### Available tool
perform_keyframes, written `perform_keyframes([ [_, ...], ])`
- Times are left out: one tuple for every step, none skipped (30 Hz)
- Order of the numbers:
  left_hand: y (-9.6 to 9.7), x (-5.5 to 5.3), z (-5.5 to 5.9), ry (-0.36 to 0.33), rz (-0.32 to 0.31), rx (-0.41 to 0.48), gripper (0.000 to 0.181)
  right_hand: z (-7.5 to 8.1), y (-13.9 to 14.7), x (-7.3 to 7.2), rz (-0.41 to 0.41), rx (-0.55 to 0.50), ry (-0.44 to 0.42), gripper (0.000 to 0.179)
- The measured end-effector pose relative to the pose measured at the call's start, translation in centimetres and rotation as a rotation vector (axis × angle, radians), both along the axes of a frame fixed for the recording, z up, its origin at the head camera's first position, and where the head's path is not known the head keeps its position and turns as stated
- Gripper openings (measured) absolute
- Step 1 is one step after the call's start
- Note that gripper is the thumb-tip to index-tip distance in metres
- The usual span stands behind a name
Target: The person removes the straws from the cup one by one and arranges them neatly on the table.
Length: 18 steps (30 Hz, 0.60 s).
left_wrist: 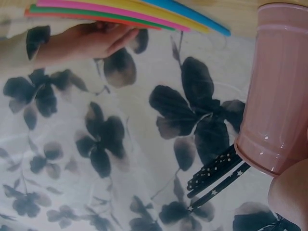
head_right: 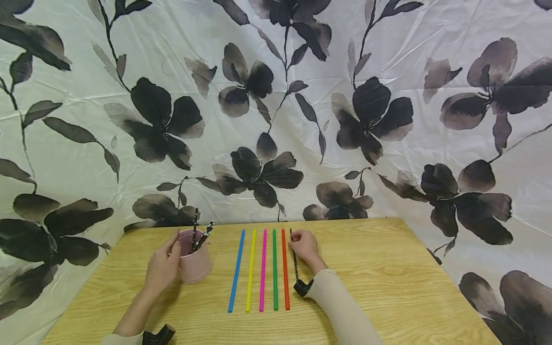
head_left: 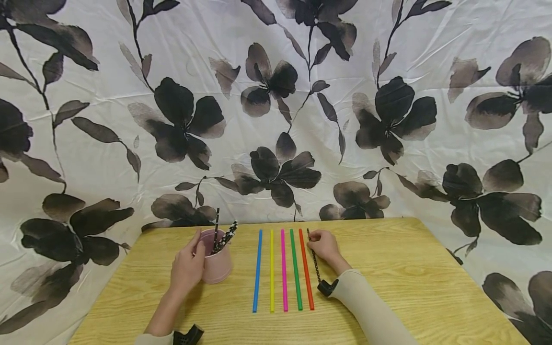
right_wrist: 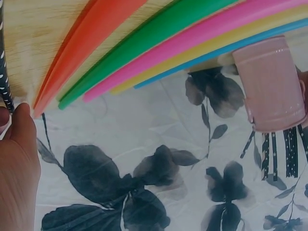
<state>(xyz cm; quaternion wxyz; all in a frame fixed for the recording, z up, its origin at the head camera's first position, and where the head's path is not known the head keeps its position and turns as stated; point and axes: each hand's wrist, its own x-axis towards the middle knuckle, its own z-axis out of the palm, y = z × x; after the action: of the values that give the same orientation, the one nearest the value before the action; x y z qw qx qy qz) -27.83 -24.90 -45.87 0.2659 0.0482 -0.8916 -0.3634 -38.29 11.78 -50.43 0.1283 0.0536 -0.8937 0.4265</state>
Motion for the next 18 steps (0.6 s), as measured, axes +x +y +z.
perform_keyframes([
  [0.0,0.0,0.0,0.0,0.001,0.001,0.041,-0.1,0.0,-0.1,-0.007,-0.011,0.007,0.02],
  [0.0,-0.1,-0.1,0.0,0.001,0.0,0.041,0.0,-0.1,-0.1,-0.02,-0.03,0.009,0.018],
  [0.0,-0.1,-0.1,0.001,0.002,-0.001,0.041,0.0,-0.1,-0.1,-0.038,-0.054,0.01,0.017],
  [-0.1,-0.1,-0.1,0.001,0.003,-0.001,0.041,0.1,-0.3,-0.1,-0.059,-0.075,0.014,0.015],
  [-0.1,-0.1,-0.1,0.001,0.004,-0.002,0.041,0.3,-0.5,-0.1,-0.082,-0.101,0.016,0.013],
  [-0.1,-0.1,-0.1,-0.002,0.003,-0.001,0.042,0.5,-0.8,0.0,-0.1,-0.129,0.02,0.012],
  [-0.1,-0.1,-0.2,-0.006,0.001,0.0,0.042,0.8,-1.2,0.0,-0.121,-0.148,0.025,0.012],
  [-0.1,-0.1,-0.2,-0.01,-0.001,0.002,0.042,1.2,-1.8,0.1,-0.138,-0.168,0.028,0.011],
  [-0.1,-0.1,-0.3,-0.012,-0.003,0.003,0.042,1.6,-2.3,0.1,-0.14,-0.184,0.032,0.011],
  [-0.1,-0.1,-0.3,-0.014,-0.006,0.005,0.042,2.1,-3.0,0.3,-0.132,-0.193,0.045,0.012],
  [-0.1,-0.1,-0.3,-0.016,-0.008,0.008,0.042,2.7,-3.7,0.5,-0.114,-0.21,0.047,0.012],
  [-0.1,-0.1,-0.3,-0.019,-0.01,0.01,0.042,3.3,-4.5,0.7,-0.088,-0.228,0.054,0.012],
  [-0.1,-0.1,-0.3,-0.018,-0.01,0.011,0.042,3.8,-5.3,0.9,-0.058,-0.247,0.059,0.011],
  [-0.1,0.0,-0.2,-0.015,-0.011,0.013,0.042,4.5,-6.1,1.2,-0.022,-0.265,0.058,0.011],
  [-0.1,0.0,-0.2,-0.011,-0.012,0.01,0.042,5.1,-6.9,1.5,0.02,-0.283,0.056,0.012],
  [-0.1,0.0,-0.1,-0.009,-0.012,0.011,0.042,5.7,-7.8,1.9,0.06,-0.299,0.06,0.012],
  [-0.1,0.0,-0.1,-0.007,-0.011,0.01,0.042,6.3,-8.5,2.2,0.098,-0.32,0.055,0.011],
  [0.0,0.0,-0.1,-0.005,-0.011,0.008,0.042,6.7,-9.3,2.4,0.138,-0.334,0.064,0.012],
])
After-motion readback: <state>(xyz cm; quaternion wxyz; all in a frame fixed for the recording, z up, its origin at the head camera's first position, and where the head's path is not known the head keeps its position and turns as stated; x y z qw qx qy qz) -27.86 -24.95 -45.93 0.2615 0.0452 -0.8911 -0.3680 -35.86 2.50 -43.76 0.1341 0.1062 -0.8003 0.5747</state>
